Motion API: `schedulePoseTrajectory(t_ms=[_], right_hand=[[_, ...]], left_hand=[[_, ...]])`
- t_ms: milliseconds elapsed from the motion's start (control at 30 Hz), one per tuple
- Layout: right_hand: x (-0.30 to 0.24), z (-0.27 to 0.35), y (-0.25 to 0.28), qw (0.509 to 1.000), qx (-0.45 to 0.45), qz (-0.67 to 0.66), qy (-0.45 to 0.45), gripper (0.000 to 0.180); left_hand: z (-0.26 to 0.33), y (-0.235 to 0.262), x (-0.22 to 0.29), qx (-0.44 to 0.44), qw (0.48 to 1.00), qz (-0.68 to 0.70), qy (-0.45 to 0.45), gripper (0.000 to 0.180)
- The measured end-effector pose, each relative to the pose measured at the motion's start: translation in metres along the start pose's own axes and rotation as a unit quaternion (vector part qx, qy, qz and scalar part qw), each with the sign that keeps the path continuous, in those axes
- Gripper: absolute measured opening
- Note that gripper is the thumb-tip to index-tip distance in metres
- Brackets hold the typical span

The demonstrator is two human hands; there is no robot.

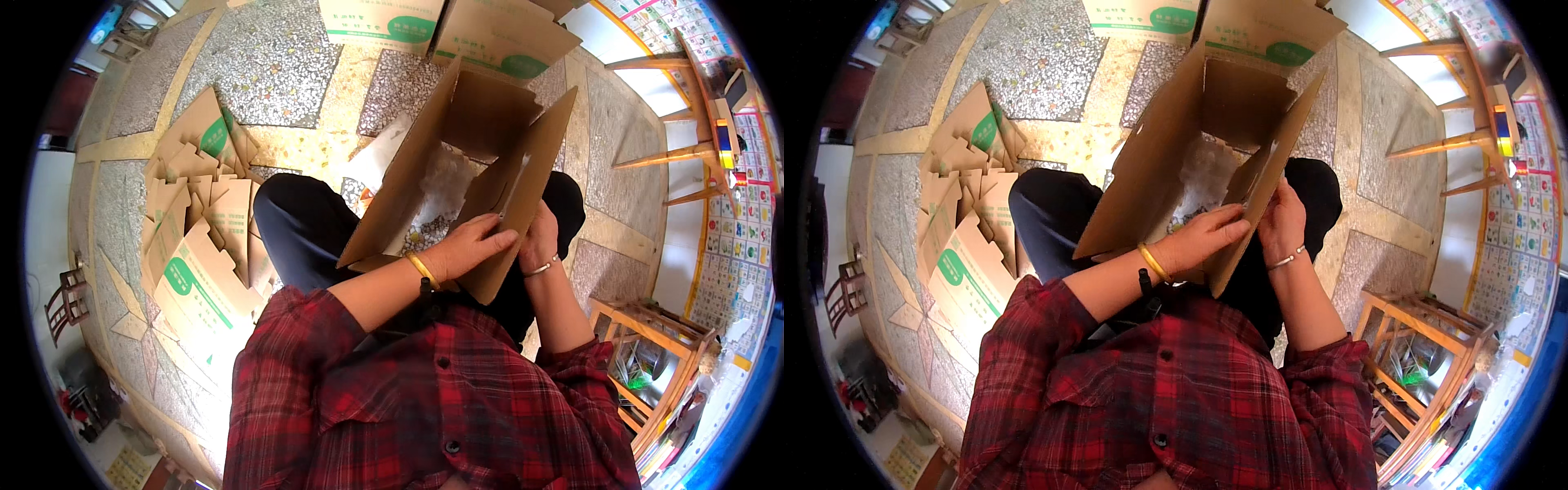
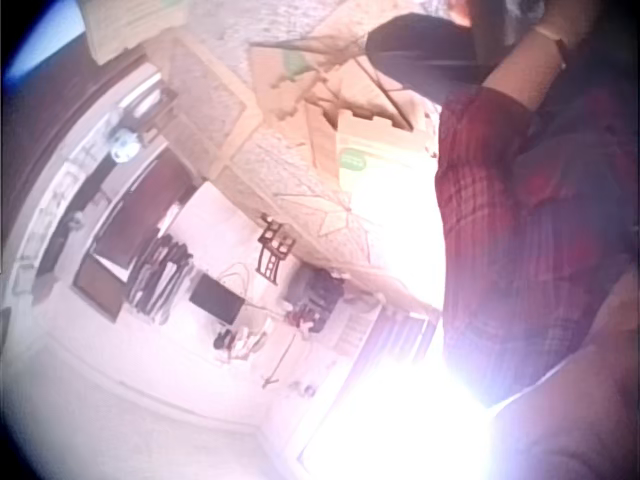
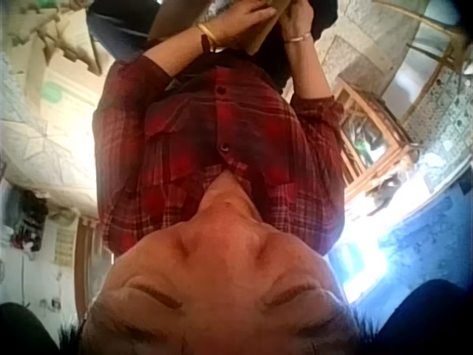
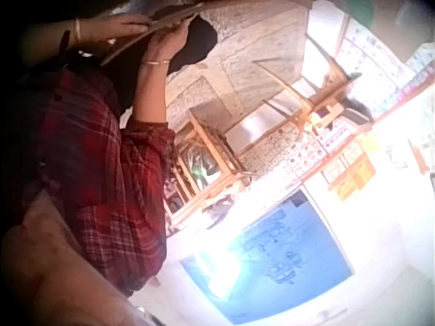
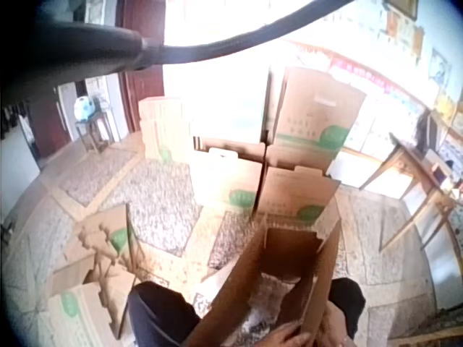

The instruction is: The person sits on the floor and assembles flat-packed cardboard boxes. They fold the cardboard flaps, insert plastic fasteners into designated slots to secure the structure, and place bubble wrap inside the finished boxes. The process is repeated for multiple units.

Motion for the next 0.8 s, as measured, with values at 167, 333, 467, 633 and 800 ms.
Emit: schedulePoseTrajectory(t_ms=[167,333,467,633,800], right_hand=[[0.006,-0.016,0.005,0.997,-0.032,-0.044,-0.049,0.016],[-0.006,-0.013,-0.004,0.975,-0.041,0.023,-0.216,0.017],[-0.002,-0.016,-0.005,0.975,-0.059,0.041,-0.21,0.017],[-0.002,-0.015,-0.009,0.976,-0.043,0.057,-0.205,0.017],[-0.004,-0.017,0.008,0.977,-0.07,0.029,-0.199,0.014]], left_hand=[[0.0,0.012,0.034,-0.106,0.988,0.114,-0.02,0.072],[0.016,0.013,-0.002,-0.091,0.977,0.19,0.031,0.071],[0.02,0.017,-0.011,-0.115,0.97,0.209,0.043,0.072],[0.027,0.024,-0.011,-0.118,0.94,0.312,0.069,0.075],[0.023,0.02,-0.001,-0.12,0.97,0.206,0.046,0.078]])
Point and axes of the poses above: each hand's wrist, its own z-axis away from the middle knuckle, its own y-axis out of the back of the hand, x = y × z, the point moved 1 cm from there along -z, towards the middle knuckle, and after that the axes turned 10 degrees about -z, right-handed, at the moved point
